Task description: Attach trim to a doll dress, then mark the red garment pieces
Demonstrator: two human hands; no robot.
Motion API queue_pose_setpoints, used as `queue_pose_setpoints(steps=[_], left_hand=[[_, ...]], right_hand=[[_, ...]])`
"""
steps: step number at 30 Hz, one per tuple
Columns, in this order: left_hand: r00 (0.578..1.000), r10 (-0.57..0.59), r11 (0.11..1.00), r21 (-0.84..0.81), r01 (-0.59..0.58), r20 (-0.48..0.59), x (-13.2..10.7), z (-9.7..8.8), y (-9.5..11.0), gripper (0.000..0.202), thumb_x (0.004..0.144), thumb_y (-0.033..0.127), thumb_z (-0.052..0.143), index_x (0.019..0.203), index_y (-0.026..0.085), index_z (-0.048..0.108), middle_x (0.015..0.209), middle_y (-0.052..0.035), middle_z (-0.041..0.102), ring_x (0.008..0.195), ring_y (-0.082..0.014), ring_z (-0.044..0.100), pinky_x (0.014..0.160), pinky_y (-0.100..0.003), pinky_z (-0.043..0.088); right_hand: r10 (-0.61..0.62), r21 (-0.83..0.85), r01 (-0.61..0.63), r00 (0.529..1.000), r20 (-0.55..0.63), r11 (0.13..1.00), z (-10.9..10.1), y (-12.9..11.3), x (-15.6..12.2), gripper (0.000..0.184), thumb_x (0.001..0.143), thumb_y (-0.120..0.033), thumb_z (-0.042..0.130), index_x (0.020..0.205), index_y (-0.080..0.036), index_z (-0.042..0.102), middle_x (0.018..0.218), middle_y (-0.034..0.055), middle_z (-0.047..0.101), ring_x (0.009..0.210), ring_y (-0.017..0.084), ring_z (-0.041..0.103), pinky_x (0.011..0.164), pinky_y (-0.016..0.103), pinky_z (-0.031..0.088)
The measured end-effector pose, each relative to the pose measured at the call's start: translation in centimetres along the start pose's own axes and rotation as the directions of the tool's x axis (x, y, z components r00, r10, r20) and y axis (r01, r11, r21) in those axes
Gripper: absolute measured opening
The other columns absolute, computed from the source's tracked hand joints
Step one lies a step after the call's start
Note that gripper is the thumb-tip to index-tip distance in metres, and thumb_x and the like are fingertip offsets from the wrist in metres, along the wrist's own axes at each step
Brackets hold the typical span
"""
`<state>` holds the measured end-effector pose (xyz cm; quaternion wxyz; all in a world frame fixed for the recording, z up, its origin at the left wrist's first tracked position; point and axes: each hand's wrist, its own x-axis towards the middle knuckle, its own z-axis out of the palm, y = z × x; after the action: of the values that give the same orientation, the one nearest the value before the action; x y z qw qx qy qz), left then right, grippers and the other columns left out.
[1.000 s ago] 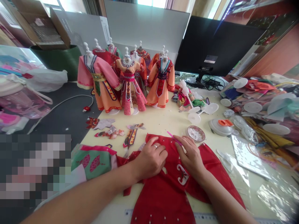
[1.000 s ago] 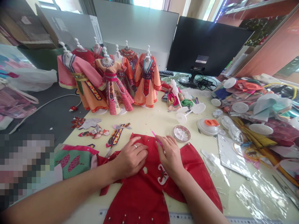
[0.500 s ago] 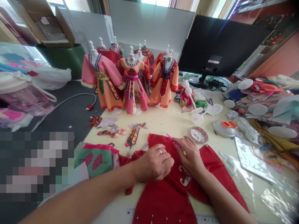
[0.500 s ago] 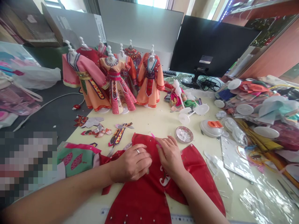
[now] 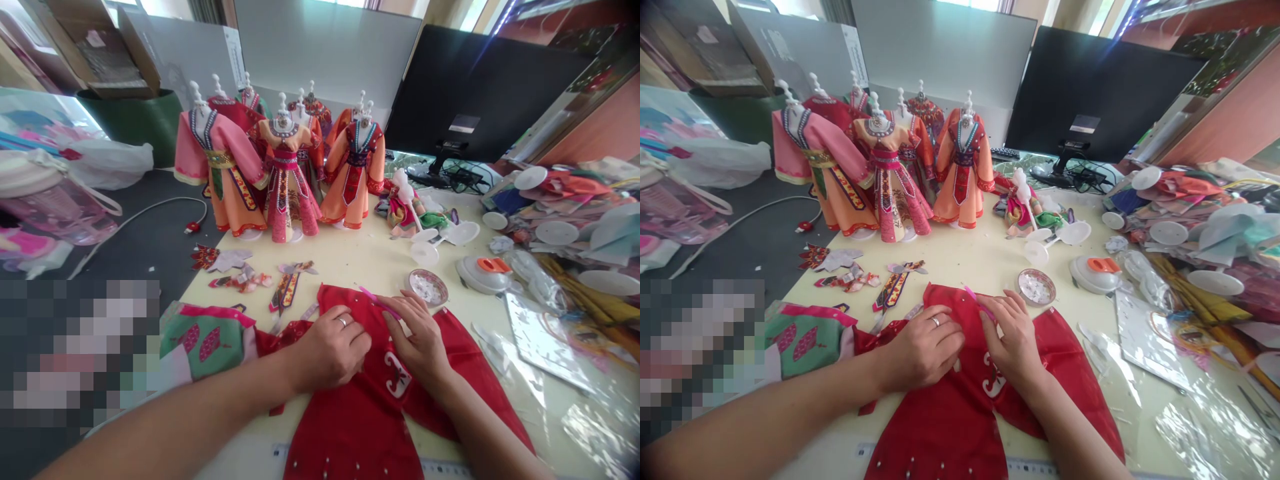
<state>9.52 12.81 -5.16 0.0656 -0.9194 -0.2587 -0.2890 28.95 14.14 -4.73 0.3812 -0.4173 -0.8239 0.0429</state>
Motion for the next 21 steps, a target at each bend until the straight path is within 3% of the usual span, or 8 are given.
queue_pose_setpoints(steps=[4,9,14,21], left_hand=[[0.973,-0.189,0.977,0.129,0.172,0.134,-0.2,0.2,0.9,0.015,0.081,0.011,0.044,0.083,0.011,0.058,0.088,-0.0129,0.066,0.086,-0.0238,0.062,0.089,-0.044,0.045],[0.909,-0.332,0.923,0.288,0.257,0.252,0.1,-0.3,1.5,0.022,0.08,0.006,0.039,0.086,0.008,0.06,0.102,-0.0212,0.066,0.098,-0.0304,0.063,0.095,-0.051,0.041],[0.877,-0.356,0.911,0.331,0.248,0.323,0.3,-0.6,1.4,0.021,0.081,0.008,0.04,0.088,0.007,0.061,0.106,-0.0234,0.065,0.1,-0.031,0.063,0.098,-0.052,0.039],[0.884,-0.343,0.903,0.369,0.218,0.317,0.3,-0.5,1.3,0.023,0.081,0.009,0.041,0.093,0.007,0.061,0.108,-0.0226,0.065,0.099,-0.0303,0.063,0.098,-0.052,0.038]], right_hand=[[-0.039,0.039,0.038,0.999,0.033,0.998,-0.2,-0.4,-0.1,0.032,0.085,-0.009,0.05,0.112,-0.023,0.057,0.09,0.0031,0.068,0.085,0.017,0.062,0.095,0.046,0.041],[-0.047,0.066,0.041,0.995,0.086,0.997,0.0,-0.6,-0.2,0.036,0.085,-0.008,0.05,0.117,-0.024,0.056,0.09,0.003,0.068,0.086,0.017,0.062,0.095,0.047,0.041],[-0.055,0.072,0.046,0.991,0.12,0.996,0.1,-0.8,-0.1,0.036,0.085,-0.008,0.049,0.117,-0.023,0.057,0.092,0.0039,0.068,0.086,0.017,0.062,0.094,0.048,0.042],[-0.079,0.065,0.071,0.99,0.119,0.995,0.2,-1.0,0.1,0.036,0.085,-0.01,0.047,0.118,-0.023,0.057,0.095,0.0056,0.069,0.088,0.019,0.063,0.091,0.046,0.044]])
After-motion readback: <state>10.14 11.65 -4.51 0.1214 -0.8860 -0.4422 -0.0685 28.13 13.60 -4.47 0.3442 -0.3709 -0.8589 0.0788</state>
